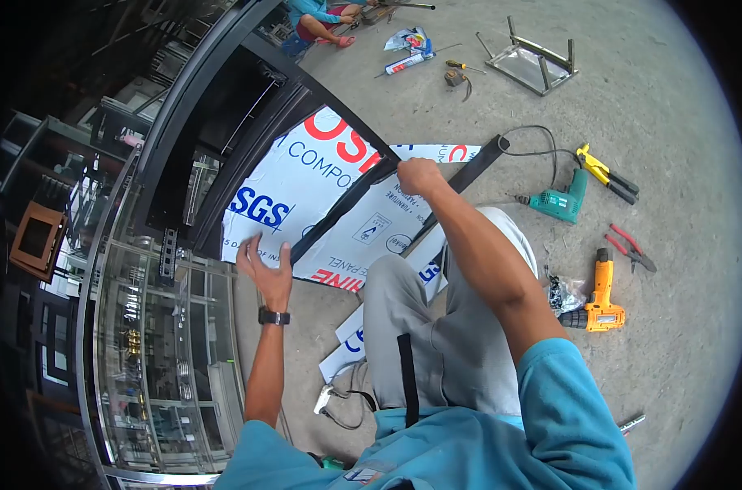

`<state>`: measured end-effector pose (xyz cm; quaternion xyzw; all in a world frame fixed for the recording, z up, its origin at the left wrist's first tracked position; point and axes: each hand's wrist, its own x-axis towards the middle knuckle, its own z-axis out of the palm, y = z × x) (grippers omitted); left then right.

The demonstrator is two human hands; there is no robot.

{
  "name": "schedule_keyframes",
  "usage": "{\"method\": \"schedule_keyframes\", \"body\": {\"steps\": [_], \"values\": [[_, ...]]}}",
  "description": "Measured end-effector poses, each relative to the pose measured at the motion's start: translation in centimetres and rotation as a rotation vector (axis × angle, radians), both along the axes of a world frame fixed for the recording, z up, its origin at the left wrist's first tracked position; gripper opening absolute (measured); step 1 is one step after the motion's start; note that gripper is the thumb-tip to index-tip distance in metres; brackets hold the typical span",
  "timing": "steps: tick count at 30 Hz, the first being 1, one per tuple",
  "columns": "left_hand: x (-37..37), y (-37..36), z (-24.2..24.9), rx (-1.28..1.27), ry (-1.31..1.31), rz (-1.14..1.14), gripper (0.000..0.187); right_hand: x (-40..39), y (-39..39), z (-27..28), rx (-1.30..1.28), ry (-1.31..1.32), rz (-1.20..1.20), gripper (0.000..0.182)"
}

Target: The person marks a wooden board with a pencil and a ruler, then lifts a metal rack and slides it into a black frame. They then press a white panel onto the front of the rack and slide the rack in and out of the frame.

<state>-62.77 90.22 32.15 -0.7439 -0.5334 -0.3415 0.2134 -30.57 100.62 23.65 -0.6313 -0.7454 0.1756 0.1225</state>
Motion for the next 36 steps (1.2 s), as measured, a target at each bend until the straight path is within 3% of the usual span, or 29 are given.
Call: {"method": "schedule_keyframes", "body": {"steps": [3,5,6,8,9,18,23,36], "values": [[7.3,3.2,8.9,0.109,0.257,-0.121,0.085,-2.2,0.0,1.1,0.079,0.186,-0.052,0.019],[9.2,6.2,13.3,0.083,0.588,0.010,0.092,-4.1,0.2,0.6,0.073,0.183,-0.049,0.020],[10.2,7.9,14.6,0.082,0.599,0.002,0.092,-4.9,0.2,0.6,0.066,0.171,-0.044,0.021],[11.6,10.6,16.1,-0.455,0.401,0.100,0.101,-5.9,-0.3,1.2,0.022,0.266,-0.025,0.021],[11.7,11.8,15.7,-0.348,0.483,0.048,0.103,-6.5,-0.4,1.5,0.014,0.296,0.010,0.022],[12.0,12.4,14.9,-0.353,0.446,0.074,0.100,-13.8,-3.1,2.1,-0.003,0.289,0.453,0.027],[11.6,12.6,14.4,-0.256,0.513,0.060,0.092,-12.7,-1.3,2.3,0.019,0.398,0.255,0.027],[12.0,12.6,14.7,-0.341,0.448,0.073,0.099,-12.5,-2.8,4.6,0.077,0.478,0.368,0.027]]}}
